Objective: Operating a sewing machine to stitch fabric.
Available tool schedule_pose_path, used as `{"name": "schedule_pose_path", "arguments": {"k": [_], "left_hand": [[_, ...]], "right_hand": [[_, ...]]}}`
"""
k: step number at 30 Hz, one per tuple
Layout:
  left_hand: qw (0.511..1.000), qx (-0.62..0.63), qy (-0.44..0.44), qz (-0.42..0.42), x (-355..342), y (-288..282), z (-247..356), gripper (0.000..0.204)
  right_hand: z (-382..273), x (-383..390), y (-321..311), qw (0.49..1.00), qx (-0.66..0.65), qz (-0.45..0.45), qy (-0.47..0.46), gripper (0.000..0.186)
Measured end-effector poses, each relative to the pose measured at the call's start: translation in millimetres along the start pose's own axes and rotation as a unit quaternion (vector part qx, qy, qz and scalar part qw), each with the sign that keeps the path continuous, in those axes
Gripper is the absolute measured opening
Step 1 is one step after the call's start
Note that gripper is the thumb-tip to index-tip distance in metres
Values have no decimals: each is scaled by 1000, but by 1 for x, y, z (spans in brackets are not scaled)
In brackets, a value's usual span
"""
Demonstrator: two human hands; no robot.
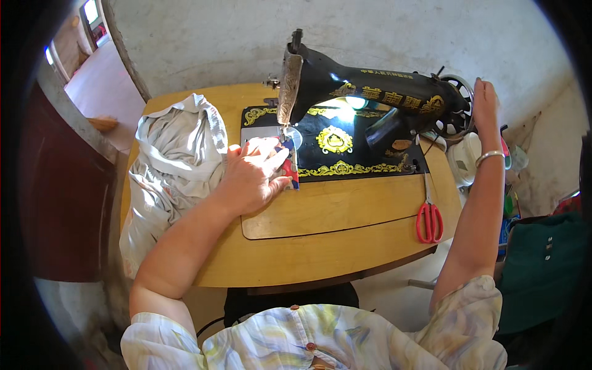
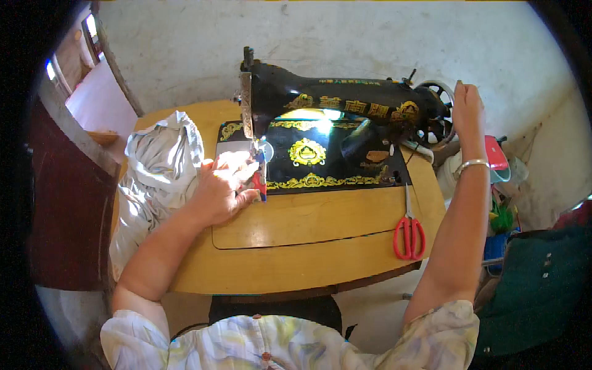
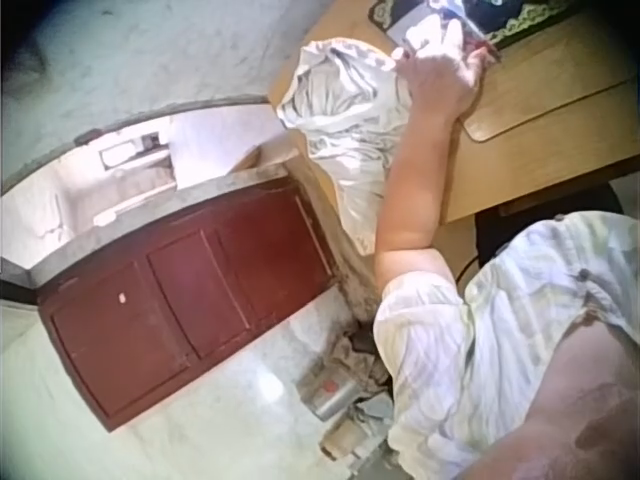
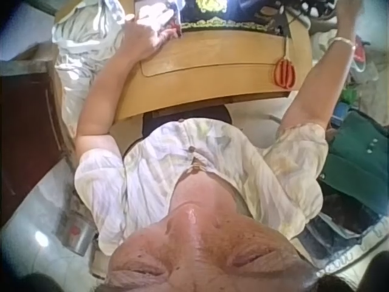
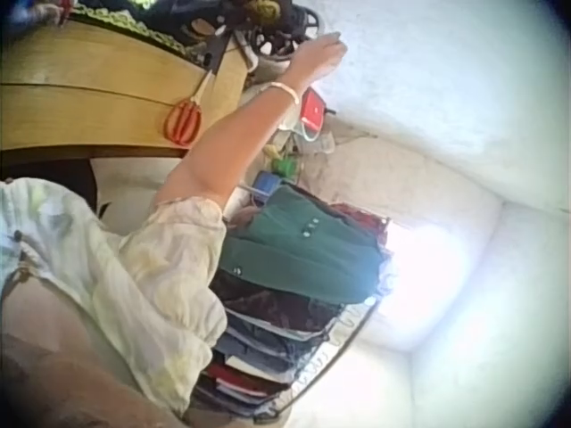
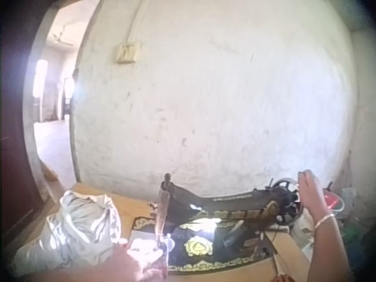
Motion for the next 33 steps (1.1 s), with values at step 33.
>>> {"name": "schedule_pose_path", "arguments": {"k": [33], "left_hand": [[1000,17,-25,-3,-2,1,-6,49]], "right_hand": [[35,139,5,935,-269,-30,231,27]]}}
Point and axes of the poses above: each hand's wrist, its own x-axis away from the middle knuckle, its own y-axis out of the palm, z = x × y, the point moved 5 cm from there along -x, towards the middle knuckle, and after that the axes turned 10 degrees about z, right-handed, at the moved point
